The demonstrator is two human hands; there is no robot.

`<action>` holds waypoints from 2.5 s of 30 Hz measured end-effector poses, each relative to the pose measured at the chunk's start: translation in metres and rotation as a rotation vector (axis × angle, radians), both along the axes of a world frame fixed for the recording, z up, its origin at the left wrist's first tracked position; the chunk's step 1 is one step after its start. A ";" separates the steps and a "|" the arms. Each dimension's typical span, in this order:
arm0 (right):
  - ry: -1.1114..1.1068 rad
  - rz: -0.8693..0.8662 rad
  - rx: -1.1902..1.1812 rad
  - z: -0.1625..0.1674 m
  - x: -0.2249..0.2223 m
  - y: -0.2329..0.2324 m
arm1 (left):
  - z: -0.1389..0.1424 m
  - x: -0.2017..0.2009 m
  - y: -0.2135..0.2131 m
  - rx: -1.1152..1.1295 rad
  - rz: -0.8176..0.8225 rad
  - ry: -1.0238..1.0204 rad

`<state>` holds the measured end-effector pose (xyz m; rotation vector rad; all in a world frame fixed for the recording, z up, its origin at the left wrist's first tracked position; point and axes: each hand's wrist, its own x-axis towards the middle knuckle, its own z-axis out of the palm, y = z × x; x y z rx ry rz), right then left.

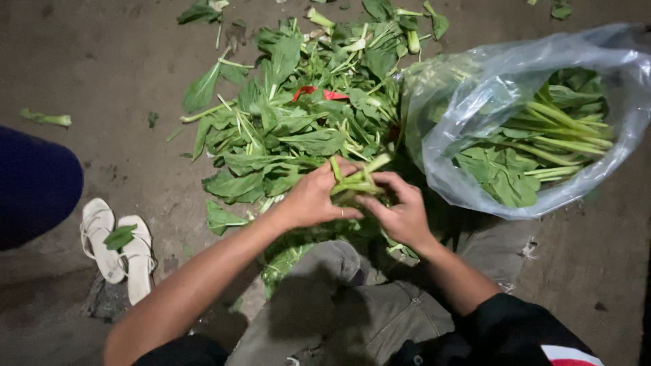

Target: The person sits on the ground at night sorting leafy green vegetables, stripping and discarding unwanted leaves and stems from the pile and placing the usable greens into a large plastic bag. They occasionally gather scattered pieces from the ground and press the bag's contents down.

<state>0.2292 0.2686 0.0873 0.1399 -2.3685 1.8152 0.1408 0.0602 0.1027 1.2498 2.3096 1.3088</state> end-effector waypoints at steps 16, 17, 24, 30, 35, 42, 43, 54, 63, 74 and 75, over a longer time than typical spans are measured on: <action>-0.087 0.039 0.509 -0.118 -0.044 -0.010 | -0.063 -0.054 -0.089 0.723 0.779 -0.859; -0.040 0.047 0.618 -0.123 -0.048 -0.015 | -0.062 -0.053 -0.089 0.680 0.790 -0.835; 0.142 -0.052 0.640 -0.107 -0.068 -0.040 | -0.064 -0.047 -0.073 0.229 0.711 -0.428; 0.272 -0.142 0.200 -0.044 -0.053 -0.023 | -0.045 -0.037 -0.055 0.091 0.505 -0.304; 0.290 -0.099 -0.031 -0.018 -0.071 -0.038 | -0.024 -0.045 -0.041 0.023 0.270 -0.172; 0.217 -0.146 0.134 -0.072 -0.083 -0.017 | -0.056 -0.057 -0.051 -0.048 0.490 -0.264; 0.182 -0.226 0.238 -0.081 -0.085 -0.005 | -0.062 -0.061 -0.057 0.024 0.548 -0.388; 0.262 -0.314 0.731 -0.132 -0.082 0.009 | -0.084 -0.084 -0.085 0.245 0.946 -0.627; 0.059 -0.272 -0.180 -0.069 -0.070 -0.040 | -0.071 -0.057 -0.066 0.327 0.704 -0.837; 0.140 0.009 -0.019 -0.074 -0.053 -0.073 | -0.076 -0.042 -0.052 0.224 0.382 -0.706; 0.162 0.024 0.027 -0.078 -0.057 -0.070 | -0.079 -0.043 -0.055 0.290 0.441 -0.768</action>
